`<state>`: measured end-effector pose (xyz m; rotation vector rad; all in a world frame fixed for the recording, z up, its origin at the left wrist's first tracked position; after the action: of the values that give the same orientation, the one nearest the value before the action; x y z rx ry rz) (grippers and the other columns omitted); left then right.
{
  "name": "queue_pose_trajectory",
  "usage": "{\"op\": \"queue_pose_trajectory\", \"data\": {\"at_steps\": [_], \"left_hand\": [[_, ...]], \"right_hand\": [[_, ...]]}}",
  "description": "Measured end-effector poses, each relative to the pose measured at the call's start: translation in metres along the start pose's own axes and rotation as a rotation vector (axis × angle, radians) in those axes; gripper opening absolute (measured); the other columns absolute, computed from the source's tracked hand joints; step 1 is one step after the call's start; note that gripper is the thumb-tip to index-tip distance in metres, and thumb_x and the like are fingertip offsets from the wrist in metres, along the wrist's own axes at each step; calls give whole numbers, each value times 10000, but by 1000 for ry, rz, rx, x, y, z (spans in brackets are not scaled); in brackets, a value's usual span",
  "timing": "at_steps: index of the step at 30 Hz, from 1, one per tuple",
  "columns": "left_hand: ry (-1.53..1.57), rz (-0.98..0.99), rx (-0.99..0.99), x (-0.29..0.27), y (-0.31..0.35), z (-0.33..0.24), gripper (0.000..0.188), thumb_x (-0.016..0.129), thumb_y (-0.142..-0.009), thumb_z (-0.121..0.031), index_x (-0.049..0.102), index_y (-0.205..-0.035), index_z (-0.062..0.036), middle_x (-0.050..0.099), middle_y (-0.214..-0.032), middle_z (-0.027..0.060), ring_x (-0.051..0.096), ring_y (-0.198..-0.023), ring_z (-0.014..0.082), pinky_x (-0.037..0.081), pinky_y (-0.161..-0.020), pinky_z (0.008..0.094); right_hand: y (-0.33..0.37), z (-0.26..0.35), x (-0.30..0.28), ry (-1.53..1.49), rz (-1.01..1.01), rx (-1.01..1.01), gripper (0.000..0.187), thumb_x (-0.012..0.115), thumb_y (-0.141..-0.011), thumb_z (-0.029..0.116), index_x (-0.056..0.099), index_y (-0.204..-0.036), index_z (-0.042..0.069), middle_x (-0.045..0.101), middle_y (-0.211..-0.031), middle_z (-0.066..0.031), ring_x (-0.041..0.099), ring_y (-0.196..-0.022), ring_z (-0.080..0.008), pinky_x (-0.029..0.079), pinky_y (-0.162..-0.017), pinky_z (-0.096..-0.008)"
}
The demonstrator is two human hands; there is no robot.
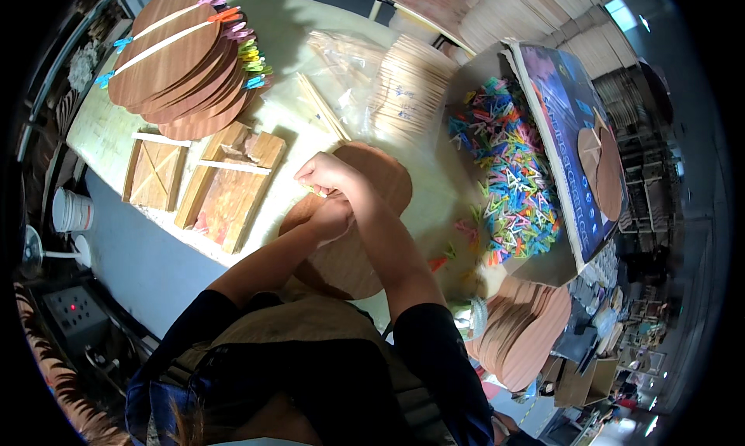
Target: The person assembles wooden circular pieces by inserting thin wooden sticks into pre-drilled holes and securing them with colorful plastic clips. The person handles the components one at a time, picking up circles, sticks, and clips from the table to create finished units.
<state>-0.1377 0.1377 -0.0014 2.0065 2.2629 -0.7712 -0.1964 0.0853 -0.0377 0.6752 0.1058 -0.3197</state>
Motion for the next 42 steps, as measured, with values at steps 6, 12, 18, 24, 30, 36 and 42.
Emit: {"op": "queue_pose_trajectory", "data": {"at_steps": [6, 12, 18, 24, 30, 36, 42], "left_hand": [[-171, 13, 258, -3, -3, -13, 51, 594, -711, -23, 581, -753, -49, 579, -918, 99, 546, -896, 303, 448, -781, 372], [-146, 79, 203, -1, -10, -17, 25, 589, -757, -15, 588, -775, -32, 582, -908, 107, 553, -903, 295, 455, -777, 358], [-130, 69, 191, -24, -10, -26, 163, 578, -766, 8, 605, -923, -28, 585, -936, 132, 555, -921, 313, 455, -803, 364], [-148, -489, -75, -191, 40, 14, 210, 603, -823, -63, 604, -1032, -41, 607, -993, 134, 591, -911, 265, 464, -814, 326], [-275, -1477, -458, -421, 185, 176, 141, 590, -852, -95, 520, -960, -39, 557, -783, 33, 523, -669, 109, 446, -590, 251], [297, -1503, -845, -459, 174, 237, 196, 644, -833, -154, 574, -731, -2, 555, -592, 67, 500, -438, 146, 394, -383, 273], [520, -1432, -862, -461, 173, 252, 165, 708, -776, -119, 616, -679, -22, 574, -597, 45, 421, -412, 121, 312, -370, 251]], "right_hand": [[136, -77, -132, 168, -1211, -359, 332, 639, -779, 111, 594, -1091, 7, 615, -927, -141, 578, -858, -279, 464, -766, -371], [277, -231, -133, 491, -1539, 700, 376, 599, -812, 242, 553, -1168, 132, 472, -1242, -177, 438, -1147, -327, 384, -943, -425], [239, -248, -64, 510, -1596, 15, 281, 581, -812, 217, 556, -1062, 92, 488, -1163, -194, 445, -1105, -361, 375, -940, -446], [238, -208, -18, 715, -1348, -158, 263, 582, -819, 190, 546, -1050, 70, 512, -1080, -186, 482, -1002, -378, 413, -862, -460], [249, -195, -14, 855, -1435, 166, 481, 623, -789, 313, 518, -1225, 140, 510, -1186, -162, 470, -1065, -351, 396, -896, -436], [236, -226, -36, 876, -1414, 126, 453, 619, -781, 288, 549, -1183, 91, 600, -1070, -129, 552, -923, -310, 403, -888, -422], [233, -238, -42, 816, -1274, 199, 449, 597, -798, 259, 536, -1194, 56, 556, -1173, -147, 538, -1046, -303, 399, -917, -406]]}}
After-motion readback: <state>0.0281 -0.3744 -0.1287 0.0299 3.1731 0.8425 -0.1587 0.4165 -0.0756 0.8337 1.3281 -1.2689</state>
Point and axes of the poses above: each hand's wrist, its own y-axis away from the middle knuckle, its own x-axis out of the palm, z = x × y, the point moved 8 cm from there along -y, towards the middle knuckle
